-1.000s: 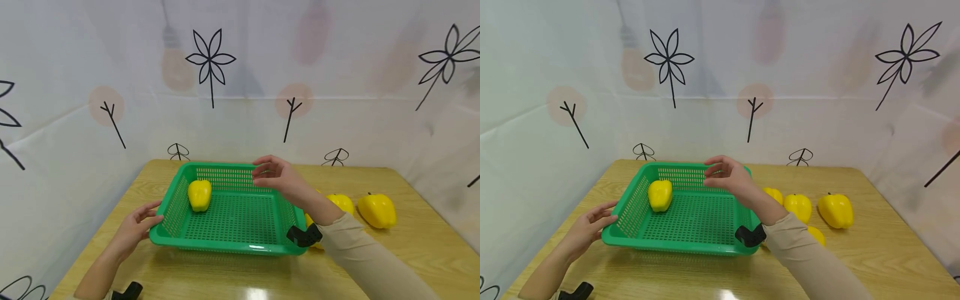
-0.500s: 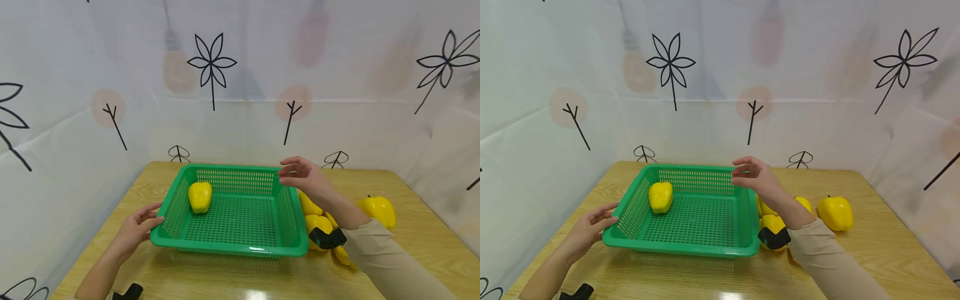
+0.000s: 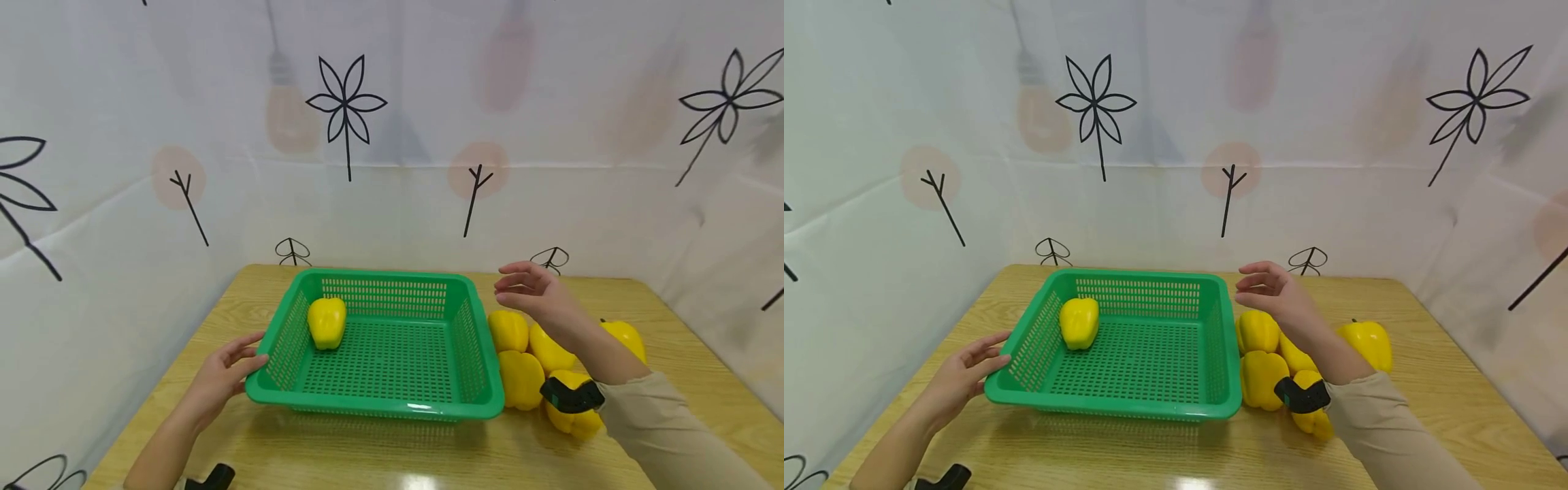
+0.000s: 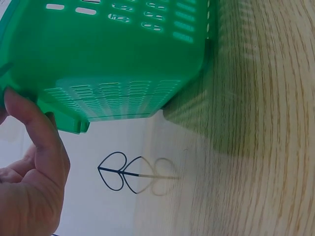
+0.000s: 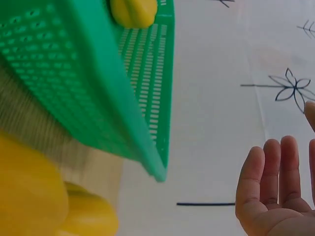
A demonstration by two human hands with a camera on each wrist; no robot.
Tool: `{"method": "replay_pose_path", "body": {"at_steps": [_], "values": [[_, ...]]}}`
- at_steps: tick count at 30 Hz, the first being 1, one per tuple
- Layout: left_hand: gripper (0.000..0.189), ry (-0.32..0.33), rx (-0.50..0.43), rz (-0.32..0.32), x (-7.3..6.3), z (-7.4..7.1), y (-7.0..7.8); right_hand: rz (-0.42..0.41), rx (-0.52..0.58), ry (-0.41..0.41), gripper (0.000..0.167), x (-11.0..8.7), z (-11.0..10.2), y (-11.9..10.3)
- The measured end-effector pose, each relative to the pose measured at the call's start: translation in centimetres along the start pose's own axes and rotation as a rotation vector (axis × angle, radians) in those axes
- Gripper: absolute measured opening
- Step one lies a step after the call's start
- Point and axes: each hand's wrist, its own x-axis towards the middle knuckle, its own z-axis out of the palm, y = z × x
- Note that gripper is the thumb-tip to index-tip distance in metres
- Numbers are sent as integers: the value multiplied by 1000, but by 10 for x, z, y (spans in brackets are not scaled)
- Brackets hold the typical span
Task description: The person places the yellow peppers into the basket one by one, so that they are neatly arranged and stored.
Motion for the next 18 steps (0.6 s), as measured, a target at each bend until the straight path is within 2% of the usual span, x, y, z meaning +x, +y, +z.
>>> {"method": "replay_pose_path", "body": {"at_steps": [6,14,18], "values": [[61,4,5,3,-1,-1,0,10,-28,24,25,-9,-15,11],[61,3,-3,0,-1,0,0,66,-156,86,26,-23,-33,21],[61,5,-5,-3,-1,1,0,64,-125,107,28,-27,-40,25]]}}
